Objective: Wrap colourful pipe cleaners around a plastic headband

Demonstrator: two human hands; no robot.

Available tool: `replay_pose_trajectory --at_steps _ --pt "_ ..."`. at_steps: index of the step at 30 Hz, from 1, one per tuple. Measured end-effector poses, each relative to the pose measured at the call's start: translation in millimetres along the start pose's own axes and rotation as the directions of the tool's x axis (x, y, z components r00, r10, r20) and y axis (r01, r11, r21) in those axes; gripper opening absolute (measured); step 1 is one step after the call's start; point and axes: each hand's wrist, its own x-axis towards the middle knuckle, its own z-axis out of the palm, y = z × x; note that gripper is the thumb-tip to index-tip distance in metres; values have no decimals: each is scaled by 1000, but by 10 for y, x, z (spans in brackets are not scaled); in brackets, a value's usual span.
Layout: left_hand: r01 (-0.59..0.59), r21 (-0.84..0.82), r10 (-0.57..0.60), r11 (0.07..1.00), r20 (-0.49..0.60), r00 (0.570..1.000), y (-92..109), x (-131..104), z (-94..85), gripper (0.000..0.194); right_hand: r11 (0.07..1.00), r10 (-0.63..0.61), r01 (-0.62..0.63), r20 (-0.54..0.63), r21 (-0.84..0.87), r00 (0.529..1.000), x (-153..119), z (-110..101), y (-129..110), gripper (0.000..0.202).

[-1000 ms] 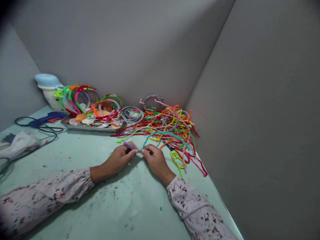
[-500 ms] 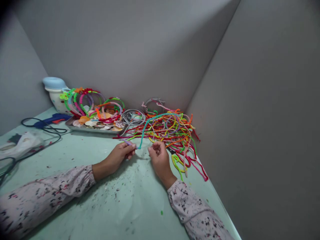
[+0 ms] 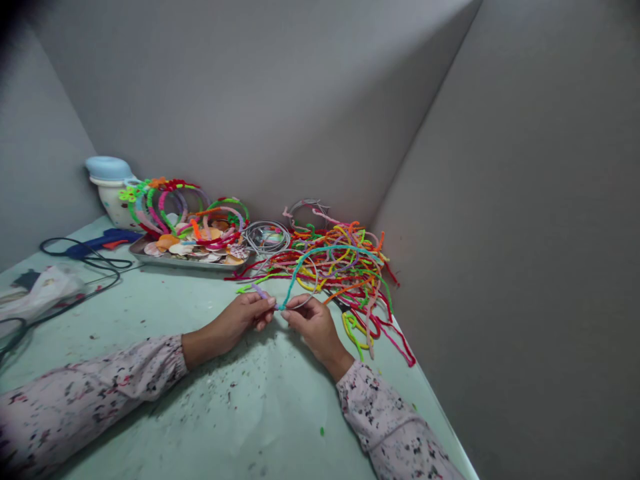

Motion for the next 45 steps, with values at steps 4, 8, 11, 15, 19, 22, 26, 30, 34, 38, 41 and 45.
replay_pose_trajectory --at_steps 4,8,11,15,19,22,26,30,34,38,41,45 --pt "8 -22 -7 1000 11 1000 6 -2 4 32 1000 -1 1 10 -28 1000 -3 5 -9 19" --pt "19 -14 -19 1000 8 1000 2 -1 -1 33 999 -13 14 27 -49 1000 -3 0 5 18" --pt "16 -22 -16 1000 5 1000 -8 2 -4 32 998 -16 18 28 -68 999 -10 -3 23 18" --pt "6 -31 -6 1000 5 1000 -15 3 -5 31 995 -25 27 19 -93 1000 -18 4 38 19" --pt "2 -26 -2 1000 2 1000 -9 3 -1 31 992 -40 40 7 -120 999 -18 18 35 18" --pt "2 -21 -2 1000 2 1000 -2 -1 3 32 990 -44 44 1 -133 999 -23 32 22 18" --pt "-5 -21 5 1000 -8 1000 4 -6 7 31 989 -34 32 -12 -143 999 -34 45 4 18" --pt "1 -25 -1 1000 -8 1000 4 -2 8 30 985 -44 40 -19 -167 999 -33 40 17 18" --pt "-3 -25 3 1000 1 1000 -1 3 2 30 982 -56 55 -1 -179 998 -29 25 51 19" --pt "-5 -30 5 1000 0 1000 -3 -1 0 30 979 -59 57 -7 -197 998 -29 17 67 19" --pt "-9 -35 9 999 -8 1000 -4 -2 1 29 980 -57 55 -9 -189 998 -26 19 68 20" --pt "-23 -30 23 999 -20 1000 -7 1 2 29 981 -48 43 -18 -190 999 -22 24 61 20"
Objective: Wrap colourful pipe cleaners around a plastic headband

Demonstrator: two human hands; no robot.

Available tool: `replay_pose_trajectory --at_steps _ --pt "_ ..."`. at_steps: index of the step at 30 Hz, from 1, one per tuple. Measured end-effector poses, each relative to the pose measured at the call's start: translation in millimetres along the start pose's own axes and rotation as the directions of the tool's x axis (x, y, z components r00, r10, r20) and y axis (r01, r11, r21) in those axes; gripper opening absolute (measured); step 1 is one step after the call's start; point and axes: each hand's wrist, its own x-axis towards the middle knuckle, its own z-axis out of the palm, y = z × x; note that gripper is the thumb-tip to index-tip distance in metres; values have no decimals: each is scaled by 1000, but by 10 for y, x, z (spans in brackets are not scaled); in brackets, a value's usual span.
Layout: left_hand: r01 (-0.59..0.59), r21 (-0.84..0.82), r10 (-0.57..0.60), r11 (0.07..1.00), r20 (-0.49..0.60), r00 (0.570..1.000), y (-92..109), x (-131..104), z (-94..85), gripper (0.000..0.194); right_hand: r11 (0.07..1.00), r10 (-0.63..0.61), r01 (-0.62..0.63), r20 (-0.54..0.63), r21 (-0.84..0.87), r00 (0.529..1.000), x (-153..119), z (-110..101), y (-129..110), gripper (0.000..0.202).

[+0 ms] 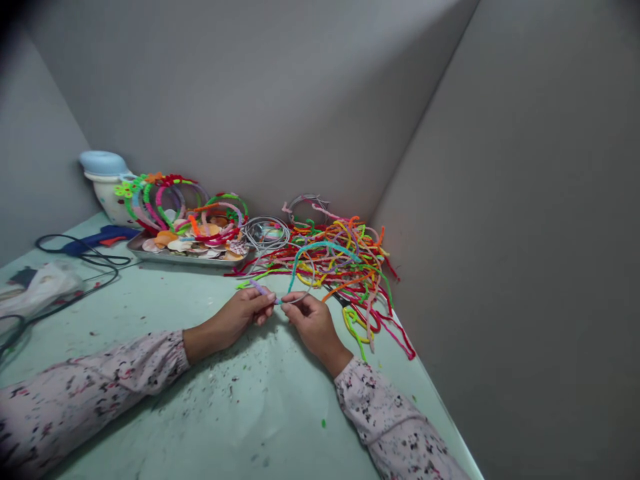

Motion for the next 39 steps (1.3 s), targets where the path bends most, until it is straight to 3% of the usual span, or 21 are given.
replay_pose_trajectory --at_steps 21,39 --pt "13 18 -13 1000 -23 1000 13 2 23 30 997 -35 35 -7 -63 999 -9 -14 8 19" --pt "-32 83 35 996 -32 999 -19 4 7 27 999 25 -26 -3 -31 1000 6 -10 33 21"
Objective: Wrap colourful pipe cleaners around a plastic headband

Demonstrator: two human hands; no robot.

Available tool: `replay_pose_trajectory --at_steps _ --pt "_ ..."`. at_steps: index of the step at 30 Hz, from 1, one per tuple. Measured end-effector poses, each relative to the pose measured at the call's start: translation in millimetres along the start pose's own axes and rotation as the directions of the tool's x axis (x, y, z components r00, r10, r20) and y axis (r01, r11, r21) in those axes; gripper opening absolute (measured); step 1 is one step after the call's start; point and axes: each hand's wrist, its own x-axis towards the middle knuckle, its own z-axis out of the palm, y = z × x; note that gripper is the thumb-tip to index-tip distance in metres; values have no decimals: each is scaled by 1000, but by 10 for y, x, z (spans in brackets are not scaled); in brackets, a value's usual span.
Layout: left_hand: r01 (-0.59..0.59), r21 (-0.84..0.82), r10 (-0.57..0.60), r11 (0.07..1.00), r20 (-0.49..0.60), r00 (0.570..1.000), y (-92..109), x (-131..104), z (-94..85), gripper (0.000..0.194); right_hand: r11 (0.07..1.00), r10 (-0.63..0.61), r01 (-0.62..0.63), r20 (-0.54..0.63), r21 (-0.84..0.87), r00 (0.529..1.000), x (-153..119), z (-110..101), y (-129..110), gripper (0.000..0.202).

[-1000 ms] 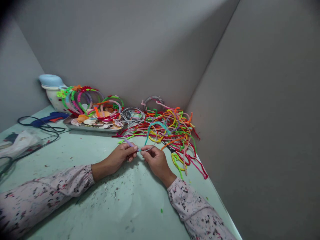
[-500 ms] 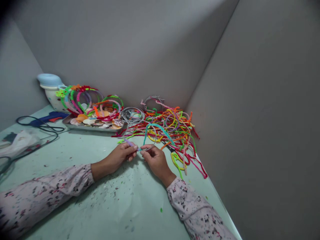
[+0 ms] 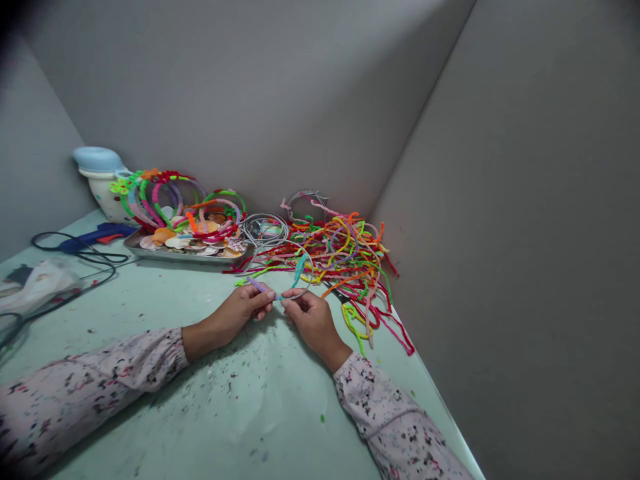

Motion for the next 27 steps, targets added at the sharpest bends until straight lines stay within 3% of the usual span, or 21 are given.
replay_pose_trajectory --at_steps 27 --pt "-8 38 9 999 -21 1000 7 -14 18 25 999 3 -4 -38 -32 999 -15 23 -56 23"
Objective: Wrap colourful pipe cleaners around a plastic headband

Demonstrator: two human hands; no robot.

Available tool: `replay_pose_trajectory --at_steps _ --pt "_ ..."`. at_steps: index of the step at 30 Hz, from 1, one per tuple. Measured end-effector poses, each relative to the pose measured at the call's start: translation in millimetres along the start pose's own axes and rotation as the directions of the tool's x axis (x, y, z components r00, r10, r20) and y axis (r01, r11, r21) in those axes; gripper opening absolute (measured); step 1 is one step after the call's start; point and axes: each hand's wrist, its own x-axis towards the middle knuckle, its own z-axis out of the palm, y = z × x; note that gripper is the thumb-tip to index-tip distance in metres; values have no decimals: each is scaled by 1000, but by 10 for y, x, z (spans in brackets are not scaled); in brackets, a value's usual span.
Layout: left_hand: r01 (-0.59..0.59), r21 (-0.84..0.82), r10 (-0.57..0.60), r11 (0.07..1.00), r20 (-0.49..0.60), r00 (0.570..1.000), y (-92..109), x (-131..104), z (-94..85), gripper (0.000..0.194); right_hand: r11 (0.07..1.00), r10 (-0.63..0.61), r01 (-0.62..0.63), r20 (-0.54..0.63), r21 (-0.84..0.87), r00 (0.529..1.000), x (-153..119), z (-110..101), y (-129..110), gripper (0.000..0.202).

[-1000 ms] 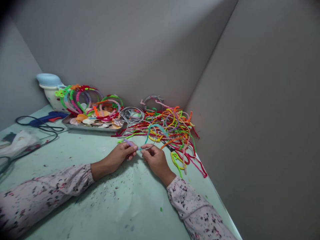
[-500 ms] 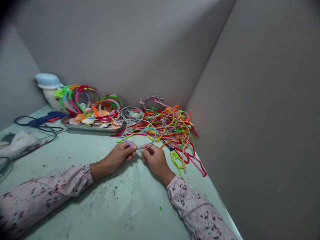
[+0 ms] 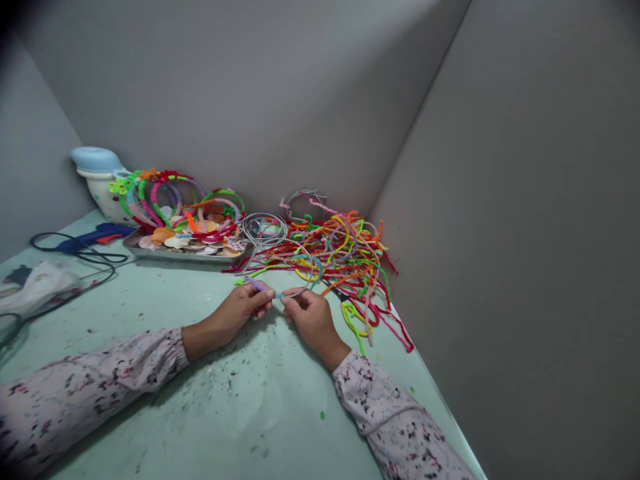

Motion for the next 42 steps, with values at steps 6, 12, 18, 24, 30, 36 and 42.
replay_pose_trajectory --at_steps 6,12,18,24,30,36,42 --pt "-10 30 10 1000 -15 1000 0 -10 10 26 999 9 -11 40 48 999 20 -17 36 22" --pt "-18 48 19 999 -14 1000 -8 0 8 26 998 33 -36 62 51 998 31 -21 31 22" --pt "-22 55 24 998 -36 999 1 -1 7 26 998 24 -25 34 53 999 18 1 10 24" --pt "-24 56 27 998 -37 999 -5 -4 6 27 1000 8 -8 13 18 1000 21 6 11 24" --pt "-30 71 34 997 -45 998 -2 -9 18 26 1000 11 -12 33 14 999 25 -2 12 23" --pt "-80 151 87 985 -44 995 -6 -17 9 27 995 73 -77 67 61 995 33 -9 3 24" --pt "-94 216 110 972 -63 992 -15 -19 6 30 991 85 -93 85 94 993 42 -2 16 27"
